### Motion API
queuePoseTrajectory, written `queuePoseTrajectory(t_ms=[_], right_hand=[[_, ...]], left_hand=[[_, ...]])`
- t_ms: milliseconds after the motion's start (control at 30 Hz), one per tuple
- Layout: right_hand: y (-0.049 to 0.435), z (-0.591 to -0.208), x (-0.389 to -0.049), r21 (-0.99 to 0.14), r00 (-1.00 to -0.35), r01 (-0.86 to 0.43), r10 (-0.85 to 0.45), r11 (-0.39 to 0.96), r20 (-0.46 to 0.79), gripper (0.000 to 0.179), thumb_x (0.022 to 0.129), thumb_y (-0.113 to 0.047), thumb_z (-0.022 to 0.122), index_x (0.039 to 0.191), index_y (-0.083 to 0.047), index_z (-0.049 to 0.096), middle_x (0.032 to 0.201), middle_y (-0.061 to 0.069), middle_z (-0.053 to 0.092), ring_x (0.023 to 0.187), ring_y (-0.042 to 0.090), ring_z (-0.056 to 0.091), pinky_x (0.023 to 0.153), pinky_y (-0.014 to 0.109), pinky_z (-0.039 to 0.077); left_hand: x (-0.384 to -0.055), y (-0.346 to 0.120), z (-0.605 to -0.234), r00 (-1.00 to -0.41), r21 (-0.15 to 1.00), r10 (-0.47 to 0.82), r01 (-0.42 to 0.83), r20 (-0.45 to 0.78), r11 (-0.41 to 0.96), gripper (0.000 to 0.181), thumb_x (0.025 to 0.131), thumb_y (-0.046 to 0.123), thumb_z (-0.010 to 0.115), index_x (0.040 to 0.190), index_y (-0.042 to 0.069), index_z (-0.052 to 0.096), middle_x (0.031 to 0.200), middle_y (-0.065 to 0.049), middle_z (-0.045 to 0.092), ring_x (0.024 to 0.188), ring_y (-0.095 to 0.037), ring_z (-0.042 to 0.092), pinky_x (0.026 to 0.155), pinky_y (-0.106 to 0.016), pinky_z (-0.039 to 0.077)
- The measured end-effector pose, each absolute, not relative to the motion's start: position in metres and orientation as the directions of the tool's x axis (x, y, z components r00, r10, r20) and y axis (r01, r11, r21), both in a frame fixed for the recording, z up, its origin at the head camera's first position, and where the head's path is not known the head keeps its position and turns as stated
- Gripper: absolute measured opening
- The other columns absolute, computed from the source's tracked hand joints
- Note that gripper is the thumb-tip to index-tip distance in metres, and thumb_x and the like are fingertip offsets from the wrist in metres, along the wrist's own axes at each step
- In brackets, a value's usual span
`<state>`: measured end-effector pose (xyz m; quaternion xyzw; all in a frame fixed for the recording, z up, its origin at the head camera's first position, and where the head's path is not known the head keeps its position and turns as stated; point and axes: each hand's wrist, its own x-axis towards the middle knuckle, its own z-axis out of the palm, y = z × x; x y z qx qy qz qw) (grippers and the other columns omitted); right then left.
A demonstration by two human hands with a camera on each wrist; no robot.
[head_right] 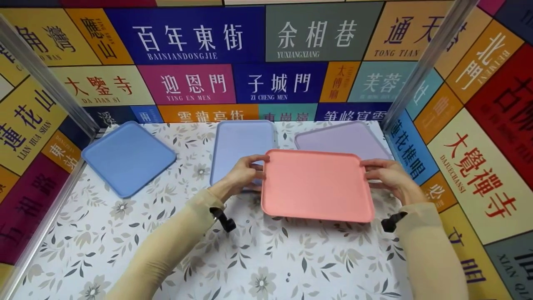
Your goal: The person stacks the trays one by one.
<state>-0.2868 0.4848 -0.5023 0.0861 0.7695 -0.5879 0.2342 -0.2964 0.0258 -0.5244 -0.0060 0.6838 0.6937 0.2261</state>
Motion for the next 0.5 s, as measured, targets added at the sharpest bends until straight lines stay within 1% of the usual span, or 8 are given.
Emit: queuePoseTrajectory(t_ms=[67, 133, 167, 233, 300, 367, 433, 500], right_hand=[[0.479, -0.500, -0.291, -0.862, -0.878, 0.400, -0.138, 0.310, -0.457, 0.038, 0.109, -0.014, 0.075, 0.146, -0.023, 0.071, 0.116, -0.021, 0.080, 0.106, 0.002, 0.078, 0.093, 0.026, 0.070], [0.473, -0.498, -0.295, -0.859, -0.881, 0.398, -0.129, 0.322, -0.456, 0.042, 0.109, -0.016, 0.075, 0.150, -0.021, 0.068, 0.116, -0.023, 0.080, 0.106, 0.001, 0.077, 0.093, 0.026, 0.069], [0.470, -0.497, -0.296, -0.859, -0.882, 0.398, -0.121, 0.323, -0.455, 0.044, 0.109, -0.016, 0.075, 0.151, -0.021, 0.067, 0.115, -0.023, 0.080, 0.106, 0.000, 0.076, 0.093, 0.025, 0.069], [0.463, -0.497, -0.301, -0.859, -0.887, 0.393, -0.111, 0.327, -0.448, 0.048, 0.109, -0.016, 0.075, 0.155, -0.019, 0.064, 0.113, -0.024, 0.079, 0.105, -0.001, 0.075, 0.092, 0.024, 0.069], [0.454, -0.497, -0.305, -0.868, -0.895, 0.379, -0.109, 0.320, -0.432, 0.047, 0.108, -0.015, 0.075, 0.154, -0.020, 0.064, 0.112, -0.024, 0.079, 0.102, -0.001, 0.075, 0.089, 0.024, 0.068], [0.444, -0.498, -0.310, -0.883, -0.905, 0.359, -0.118, 0.303, -0.409, 0.047, 0.108, -0.013, 0.075, 0.153, -0.019, 0.064, 0.111, -0.023, 0.079, 0.100, 0.000, 0.075, 0.088, 0.024, 0.068], [0.434, -0.496, -0.314, -0.897, -0.911, 0.345, -0.132, 0.276, -0.390, 0.046, 0.108, -0.011, 0.074, 0.152, -0.019, 0.063, 0.112, -0.021, 0.079, 0.099, 0.001, 0.075, 0.086, 0.024, 0.068], [0.425, -0.495, -0.318, -0.907, -0.916, 0.336, -0.138, 0.252, -0.378, 0.045, 0.109, -0.011, 0.073, 0.152, -0.018, 0.063, 0.112, -0.020, 0.079, 0.098, 0.001, 0.075, 0.085, 0.024, 0.068]], left_hand=[[-0.300, 0.023, -0.524, -0.902, 0.944, 0.285, -0.326, -0.324, 0.041, 0.069, 0.090, -0.014, 0.064, 0.154, 0.012, 0.067, 0.123, -0.015, 0.076, 0.085, -0.021, 0.073, 0.069, -0.043, 0.073], [-0.305, 0.020, -0.523, -0.904, 0.943, 0.275, -0.328, -0.328, 0.048, 0.071, 0.089, -0.015, 0.065, 0.154, 0.012, 0.066, 0.118, -0.013, 0.076, 0.083, -0.022, 0.073, 0.072, -0.047, 0.073], [-0.307, 0.018, -0.522, -0.903, 0.943, 0.275, -0.329, -0.330, 0.052, 0.071, 0.089, -0.014, 0.065, 0.155, 0.011, 0.066, 0.117, -0.013, 0.076, 0.082, -0.023, 0.074, 0.075, -0.050, 0.074], [-0.311, 0.012, -0.521, -0.904, 0.945, 0.278, -0.321, -0.325, 0.060, 0.071, 0.090, -0.013, 0.067, 0.156, 0.010, 0.065, 0.121, -0.016, 0.076, 0.084, -0.024, 0.075, 0.077, -0.051, 0.074], [-0.315, 0.004, -0.521, -0.905, 0.948, 0.282, -0.312, -0.319, 0.069, 0.071, 0.091, -0.012, 0.067, 0.159, 0.009, 0.062, 0.125, -0.018, 0.076, 0.086, -0.023, 0.077, 0.075, -0.048, 0.074], [-0.318, -0.004, -0.520, -0.910, 0.950, 0.273, -0.304, -0.311, 0.070, 0.071, 0.092, -0.012, 0.066, 0.161, 0.008, 0.061, 0.127, -0.020, 0.074, 0.087, -0.021, 0.077, 0.069, -0.041, 0.073], [-0.320, -0.011, -0.520, -0.918, 0.952, 0.253, -0.300, -0.306, 0.061, 0.072, 0.092, -0.014, 0.064, 0.161, 0.006, 0.059, 0.125, -0.020, 0.072, 0.086, -0.021, 0.076, 0.064, -0.034, 0.071], [-0.321, -0.017, -0.520, -0.926, 0.953, 0.224, -0.299, -0.303, 0.052, 0.073, 0.092, -0.015, 0.062, 0.162, 0.006, 0.059, 0.123, -0.019, 0.071, 0.085, -0.021, 0.075, 0.063, -0.033, 0.071]])
